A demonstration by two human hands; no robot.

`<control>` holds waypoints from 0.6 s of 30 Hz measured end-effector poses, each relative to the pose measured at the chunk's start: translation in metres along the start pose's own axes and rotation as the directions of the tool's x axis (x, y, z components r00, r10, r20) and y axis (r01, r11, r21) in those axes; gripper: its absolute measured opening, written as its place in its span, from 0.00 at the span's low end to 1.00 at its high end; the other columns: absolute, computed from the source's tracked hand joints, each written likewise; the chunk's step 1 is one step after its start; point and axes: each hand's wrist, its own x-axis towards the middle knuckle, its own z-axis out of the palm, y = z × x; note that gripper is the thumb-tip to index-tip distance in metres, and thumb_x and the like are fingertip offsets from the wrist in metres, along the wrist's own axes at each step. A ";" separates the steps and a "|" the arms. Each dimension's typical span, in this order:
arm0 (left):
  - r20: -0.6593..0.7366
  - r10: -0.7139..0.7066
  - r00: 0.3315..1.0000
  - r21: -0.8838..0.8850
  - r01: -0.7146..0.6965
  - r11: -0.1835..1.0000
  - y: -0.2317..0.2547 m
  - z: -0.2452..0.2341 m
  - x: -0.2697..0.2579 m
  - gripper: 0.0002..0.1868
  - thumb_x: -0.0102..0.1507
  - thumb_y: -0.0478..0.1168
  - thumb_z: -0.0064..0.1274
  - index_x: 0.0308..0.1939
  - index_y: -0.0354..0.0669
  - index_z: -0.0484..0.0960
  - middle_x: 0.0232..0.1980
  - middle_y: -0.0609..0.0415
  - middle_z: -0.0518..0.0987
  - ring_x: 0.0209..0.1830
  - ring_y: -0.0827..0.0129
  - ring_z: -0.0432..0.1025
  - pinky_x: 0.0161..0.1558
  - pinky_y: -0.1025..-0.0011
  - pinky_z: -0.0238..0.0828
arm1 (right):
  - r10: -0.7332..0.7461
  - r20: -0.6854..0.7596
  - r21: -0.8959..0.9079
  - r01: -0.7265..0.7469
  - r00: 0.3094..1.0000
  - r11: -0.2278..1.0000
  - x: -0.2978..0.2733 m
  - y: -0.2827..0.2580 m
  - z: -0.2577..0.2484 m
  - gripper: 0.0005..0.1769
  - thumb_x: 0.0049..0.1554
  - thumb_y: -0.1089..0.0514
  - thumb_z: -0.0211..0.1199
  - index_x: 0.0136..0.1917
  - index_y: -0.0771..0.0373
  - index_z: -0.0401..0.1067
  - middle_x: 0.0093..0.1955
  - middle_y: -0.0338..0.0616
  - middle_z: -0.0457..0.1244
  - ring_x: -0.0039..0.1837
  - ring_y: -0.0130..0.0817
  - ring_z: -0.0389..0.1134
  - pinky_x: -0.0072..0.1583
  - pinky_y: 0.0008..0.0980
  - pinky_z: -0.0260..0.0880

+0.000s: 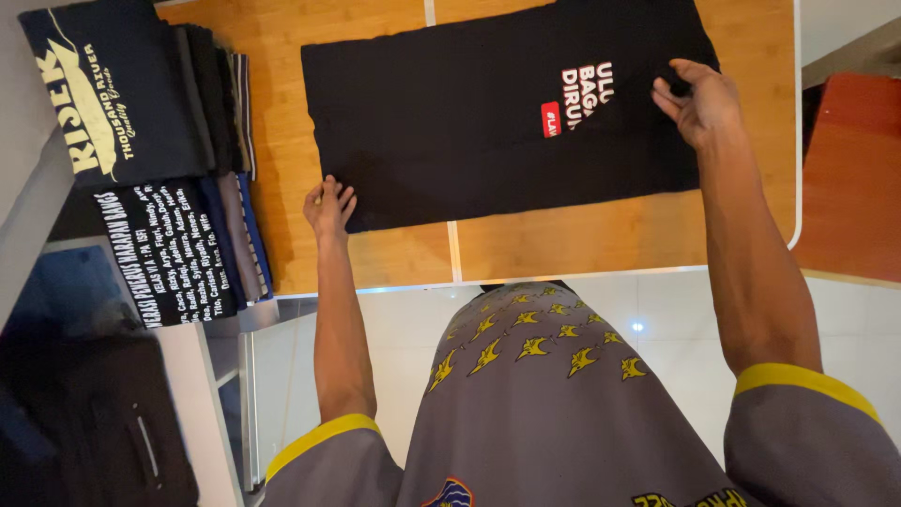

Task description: The person folds a black t-shirt on a wooden surface and places it into a closet.

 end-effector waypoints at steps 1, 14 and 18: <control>-0.038 0.007 0.999 0.001 -0.007 1.000 0.000 0.002 0.001 0.21 0.67 0.41 0.57 0.57 0.42 0.64 0.55 0.41 0.78 0.51 0.53 0.80 0.50 0.58 0.84 | 0.013 0.028 0.027 -0.014 1.000 1.000 0.006 0.000 0.001 0.18 0.68 0.58 0.51 0.68 0.68 0.67 0.67 0.55 0.62 0.63 0.41 0.72 0.68 0.43 0.72; 0.340 0.741 0.579 0.531 -0.769 0.356 0.022 0.122 -0.080 0.20 0.63 0.33 0.61 0.59 0.38 0.78 0.53 0.45 0.79 0.44 0.62 0.76 0.48 0.65 0.77 | -0.174 -0.119 -0.183 0.151 0.977 0.971 0.025 0.001 0.017 0.30 0.67 0.58 0.47 0.79 0.66 0.48 0.72 0.55 0.63 0.70 0.43 0.70 0.67 0.40 0.75; 0.651 0.491 0.579 0.435 -0.814 0.384 0.017 0.213 -0.131 0.15 0.64 0.39 0.64 0.53 0.43 0.81 0.52 0.50 0.82 0.39 0.65 0.81 0.44 0.66 0.78 | -0.330 -0.207 -0.553 0.168 0.921 0.816 0.043 0.023 0.008 0.26 0.65 0.60 0.58 0.75 0.68 0.64 0.62 0.59 0.67 0.59 0.51 0.72 0.59 0.42 0.70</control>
